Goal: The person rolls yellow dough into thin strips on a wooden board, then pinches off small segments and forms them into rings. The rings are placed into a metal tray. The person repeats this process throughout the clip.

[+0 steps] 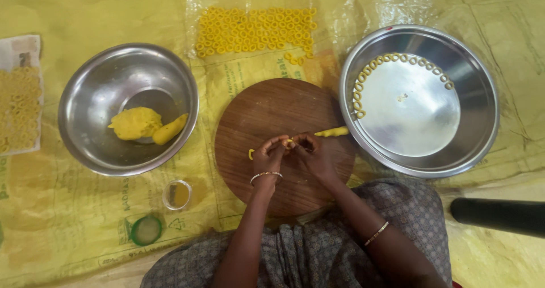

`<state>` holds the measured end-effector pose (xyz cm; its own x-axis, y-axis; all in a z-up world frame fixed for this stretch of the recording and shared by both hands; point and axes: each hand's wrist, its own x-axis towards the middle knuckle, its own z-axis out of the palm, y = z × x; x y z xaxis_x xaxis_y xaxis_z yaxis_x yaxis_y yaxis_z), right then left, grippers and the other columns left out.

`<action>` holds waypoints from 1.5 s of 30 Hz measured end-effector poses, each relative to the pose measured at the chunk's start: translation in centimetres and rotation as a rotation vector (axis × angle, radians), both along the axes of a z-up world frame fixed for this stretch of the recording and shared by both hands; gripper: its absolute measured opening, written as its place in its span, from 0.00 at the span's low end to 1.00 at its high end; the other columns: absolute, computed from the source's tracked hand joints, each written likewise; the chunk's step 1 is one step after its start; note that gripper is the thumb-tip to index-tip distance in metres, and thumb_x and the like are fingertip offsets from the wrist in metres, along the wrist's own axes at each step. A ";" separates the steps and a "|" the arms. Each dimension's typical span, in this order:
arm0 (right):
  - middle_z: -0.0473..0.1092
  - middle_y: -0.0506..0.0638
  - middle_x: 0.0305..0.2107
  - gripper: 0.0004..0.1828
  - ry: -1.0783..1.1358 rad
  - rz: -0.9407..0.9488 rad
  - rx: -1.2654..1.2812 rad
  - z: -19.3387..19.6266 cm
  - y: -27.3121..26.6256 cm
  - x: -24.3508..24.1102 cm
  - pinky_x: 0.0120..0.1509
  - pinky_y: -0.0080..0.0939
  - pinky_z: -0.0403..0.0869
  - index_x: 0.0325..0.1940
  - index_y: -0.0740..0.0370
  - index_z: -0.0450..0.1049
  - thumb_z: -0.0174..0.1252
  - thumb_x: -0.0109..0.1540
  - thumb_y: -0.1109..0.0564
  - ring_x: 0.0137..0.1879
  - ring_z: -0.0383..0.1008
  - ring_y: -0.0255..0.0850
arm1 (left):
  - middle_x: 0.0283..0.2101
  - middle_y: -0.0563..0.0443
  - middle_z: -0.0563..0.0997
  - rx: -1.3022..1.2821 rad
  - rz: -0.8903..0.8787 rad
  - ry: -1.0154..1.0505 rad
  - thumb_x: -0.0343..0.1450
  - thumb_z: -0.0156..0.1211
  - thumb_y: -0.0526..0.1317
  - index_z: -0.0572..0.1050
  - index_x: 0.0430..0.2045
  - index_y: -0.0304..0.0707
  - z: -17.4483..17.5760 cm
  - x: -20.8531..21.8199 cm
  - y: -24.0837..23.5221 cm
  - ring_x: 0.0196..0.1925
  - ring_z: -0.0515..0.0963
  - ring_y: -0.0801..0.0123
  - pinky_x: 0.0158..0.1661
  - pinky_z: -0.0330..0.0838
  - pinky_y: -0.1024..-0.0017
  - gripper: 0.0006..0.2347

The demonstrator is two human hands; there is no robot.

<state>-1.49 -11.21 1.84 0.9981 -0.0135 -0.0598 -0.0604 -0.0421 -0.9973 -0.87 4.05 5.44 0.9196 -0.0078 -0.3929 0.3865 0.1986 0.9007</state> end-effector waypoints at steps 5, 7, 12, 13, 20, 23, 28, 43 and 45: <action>0.78 0.50 0.40 0.06 -0.067 -0.129 -0.242 2.6 -2.4 0.2 0.45 0.34 0.77 0.46 0.64 0.76 0.61 0.65 0.61 0.42 0.79 0.32 | 0.59 0.51 0.79 -0.022 -0.061 -0.128 0.73 0.62 0.46 0.73 0.61 0.40 1.5 0.0 -0.5 0.54 0.82 0.73 0.55 0.75 0.74 0.21; 0.79 0.50 0.41 0.05 -0.048 -0.176 -0.251 3.5 -4.8 1.6 0.44 0.35 0.77 0.45 0.63 0.76 0.60 0.65 0.62 0.43 0.79 0.33 | 0.63 0.54 0.77 0.035 -0.073 -0.108 0.73 0.61 0.47 0.72 0.62 0.43 1.8 0.0 -0.5 0.56 0.81 0.74 0.57 0.73 0.74 0.22; 0.80 0.50 0.36 0.07 -0.111 -0.292 -0.574 3.1 -16.6 4.4 0.43 0.36 0.77 0.45 0.64 0.78 0.63 0.64 0.61 0.39 0.81 0.34 | 0.52 0.51 0.82 0.022 -0.045 -0.103 0.73 0.61 0.44 0.76 0.57 0.39 -0.1 0.3 -0.7 0.51 0.82 0.72 0.54 0.76 0.71 0.18; 0.80 0.50 0.36 0.07 -0.007 -0.328 -0.570 2.0 -18.0 4.2 0.41 0.37 0.77 0.44 0.64 0.79 0.63 0.64 0.60 0.37 0.80 0.34 | 0.50 0.51 0.82 0.042 -0.054 -0.105 0.74 0.61 0.44 0.76 0.56 0.39 -0.7 0.2 -0.7 0.50 0.82 0.73 0.53 0.76 0.72 0.17; 0.78 0.54 0.30 0.10 0.368 -0.419 -0.257 -4.9 -22.0 3.1 0.32 0.34 0.75 0.42 0.69 0.79 0.64 0.62 0.58 0.30 0.76 0.35 | 0.46 0.52 0.82 0.037 -0.066 -0.122 0.73 0.62 0.43 0.76 0.55 0.35 -4.7 0.2 -0.9 0.45 0.81 0.74 0.48 0.75 0.73 0.17; 0.77 0.52 0.29 0.11 0.392 -0.405 -0.210 -5.2 -22.0 3.5 0.30 0.33 0.72 0.42 0.68 0.81 0.66 0.61 0.57 0.29 0.74 0.34 | 0.46 0.52 0.82 0.066 -0.082 -0.103 0.73 0.62 0.44 0.76 0.55 0.35 -5.0 0.4 -1.0 0.45 0.81 0.75 0.46 0.75 0.73 0.18; 0.77 0.53 0.27 0.13 0.441 -0.428 -0.407 -3.7 -20.8 3.2 0.30 0.36 0.72 0.43 0.66 0.82 0.65 0.62 0.53 0.27 0.74 0.36 | 0.47 0.52 0.82 0.074 -0.097 -0.061 0.73 0.62 0.46 0.76 0.54 0.36 -4.0 0.2 -1.1 0.45 0.81 0.75 0.47 0.76 0.74 0.18; 0.78 0.53 0.27 0.09 0.418 -0.484 -0.505 -2.2 -19.5 3.2 0.29 0.38 0.74 0.42 0.66 0.79 0.65 0.61 0.58 0.26 0.76 0.37 | 0.45 0.53 0.82 0.064 -0.104 -0.055 0.72 0.62 0.47 0.75 0.55 0.37 -3.2 0.3 -0.9 0.45 0.82 0.74 0.46 0.75 0.74 0.19; 0.78 0.53 0.27 0.08 0.384 -0.483 -0.458 -2.4 -19.5 3.1 0.29 0.37 0.74 0.41 0.68 0.79 0.64 0.62 0.60 0.26 0.76 0.36 | 0.45 0.53 0.82 0.054 -0.105 -0.052 0.72 0.63 0.48 0.75 0.55 0.37 -3.6 0.3 -0.9 0.45 0.82 0.75 0.46 0.75 0.74 0.19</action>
